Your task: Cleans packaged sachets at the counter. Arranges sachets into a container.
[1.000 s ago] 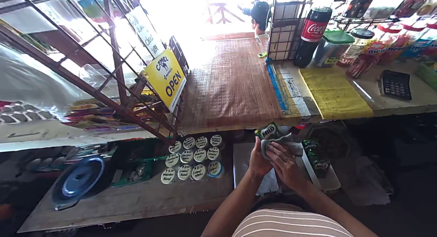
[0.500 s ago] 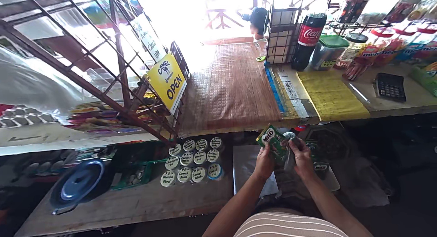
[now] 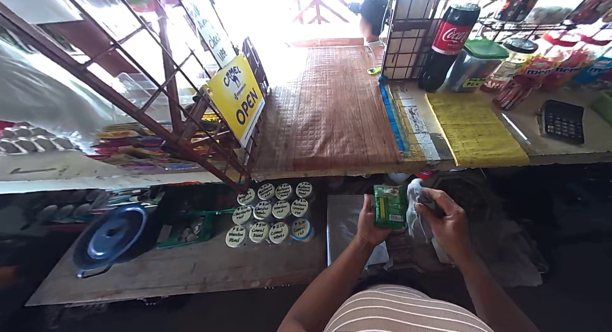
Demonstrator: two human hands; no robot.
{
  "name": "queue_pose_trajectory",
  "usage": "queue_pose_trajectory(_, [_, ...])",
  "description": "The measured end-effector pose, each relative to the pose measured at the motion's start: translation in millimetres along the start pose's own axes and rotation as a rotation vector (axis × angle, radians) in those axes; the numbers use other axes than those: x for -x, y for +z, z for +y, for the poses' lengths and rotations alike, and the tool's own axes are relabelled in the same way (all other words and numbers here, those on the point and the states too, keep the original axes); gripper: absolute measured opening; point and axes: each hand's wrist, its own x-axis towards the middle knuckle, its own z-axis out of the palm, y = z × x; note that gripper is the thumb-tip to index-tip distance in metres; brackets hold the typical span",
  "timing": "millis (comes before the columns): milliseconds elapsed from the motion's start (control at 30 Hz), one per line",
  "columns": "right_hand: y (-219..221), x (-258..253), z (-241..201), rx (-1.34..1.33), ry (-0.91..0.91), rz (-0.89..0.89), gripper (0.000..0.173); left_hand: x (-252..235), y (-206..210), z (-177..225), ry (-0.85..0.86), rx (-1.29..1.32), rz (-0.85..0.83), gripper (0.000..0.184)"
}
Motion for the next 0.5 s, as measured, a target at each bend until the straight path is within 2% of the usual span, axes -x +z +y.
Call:
queue_pose_trajectory(100, [32.7, 11.8, 10.2, 0.214, -0.125, -0.202, 0.043, 2.9, 12.3, -9.7, 0.030, -0.062, -0.096, 0.073])
queue_pose_trajectory(167, [56.4, 13.8, 30.1, 0.316, -0.196, -0.211, 0.044, 4.7, 18.8, -14.0, 0.033, -0.077, -0.103, 0.075])
queue_pose_trajectory(233, [55.0, -3.1, 43.8, 0.302, -0.096, -0.249, 0.044, 3.7, 12.4, -16.7, -0.028, -0.140, -0.123, 0.072])
queue_pose_trajectory(300, [45.0, -22.9, 56.1, 0.190, 0.126, -0.305, 0.044, 4.1, 2.8, -17.6, -0.090, -0.208, -0.149, 0.073])
queue_pose_trajectory(333, [39.2, -30.2, 62.6, 0.127, 0.238, -0.288, 0.042, 4.0, -0.1, -18.0, -0.102, -0.213, -0.148, 0.073])
queue_pose_trajectory(400, [31.2, -32.9, 73.3, 0.083, 0.314, -0.095, 0.036, 2.9, -4.1, -16.5, -0.097, -0.166, -0.174, 0.069])
queue_pose_trajectory(467, [24.9, -30.0, 69.4, 0.100, 0.203, 0.108, 0.034, -0.7, -2.5, -11.8, -0.073, -0.108, -0.163, 0.071])
queue_pose_trajectory(500, [24.2, -26.1, 62.2, 0.102, 0.132, 0.103, 0.034, -1.5, -1.4, -10.5, -0.064, -0.086, -0.134, 0.074])
